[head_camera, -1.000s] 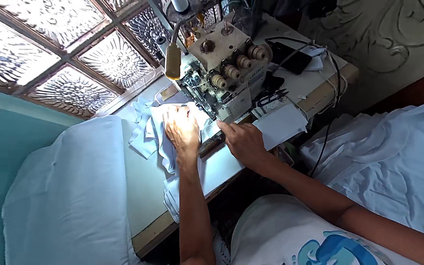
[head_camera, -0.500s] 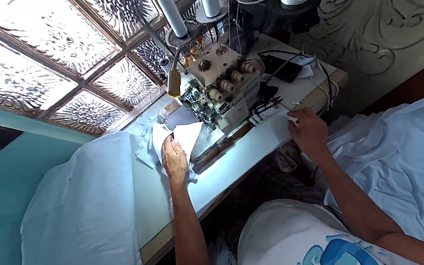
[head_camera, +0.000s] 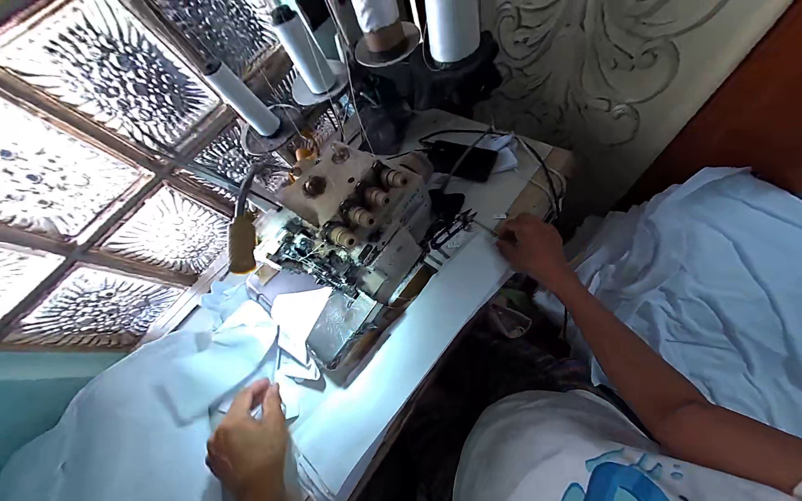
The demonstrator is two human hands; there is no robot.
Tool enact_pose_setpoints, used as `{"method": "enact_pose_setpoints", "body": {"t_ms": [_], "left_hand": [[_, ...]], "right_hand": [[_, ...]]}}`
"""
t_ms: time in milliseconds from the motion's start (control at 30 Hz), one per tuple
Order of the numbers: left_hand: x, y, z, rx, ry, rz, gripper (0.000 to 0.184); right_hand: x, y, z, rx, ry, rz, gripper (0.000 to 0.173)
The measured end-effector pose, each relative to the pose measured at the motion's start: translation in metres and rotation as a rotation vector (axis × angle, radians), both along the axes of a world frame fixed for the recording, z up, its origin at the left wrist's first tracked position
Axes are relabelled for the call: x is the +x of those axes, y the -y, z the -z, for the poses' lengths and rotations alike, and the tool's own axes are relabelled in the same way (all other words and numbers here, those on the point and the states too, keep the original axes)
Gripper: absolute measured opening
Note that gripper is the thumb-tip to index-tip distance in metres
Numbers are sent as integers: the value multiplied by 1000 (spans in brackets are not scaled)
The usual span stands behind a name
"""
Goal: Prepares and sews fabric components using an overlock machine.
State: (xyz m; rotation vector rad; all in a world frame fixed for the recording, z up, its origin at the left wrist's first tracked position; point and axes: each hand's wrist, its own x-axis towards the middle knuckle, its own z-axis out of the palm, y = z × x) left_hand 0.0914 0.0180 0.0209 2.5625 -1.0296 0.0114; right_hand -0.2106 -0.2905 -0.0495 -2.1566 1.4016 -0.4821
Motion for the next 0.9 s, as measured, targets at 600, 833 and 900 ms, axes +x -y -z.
{"method": "enact_pose_setpoints", "body": {"t_ms": [600, 833, 900], "left_hand": [[-35, -57, 36, -17, -183, 84, 25], [-30, -63, 42, -110, -228, 35, 25], [-31, -66, 46, -153, -249, 16, 16]], "right_hand": [[-27, 22, -5, -333, 285, 311, 22], [-18, 10, -32, -363, 785, 308, 21], [-15, 2, -45, -200, 1026, 221, 18]]}}
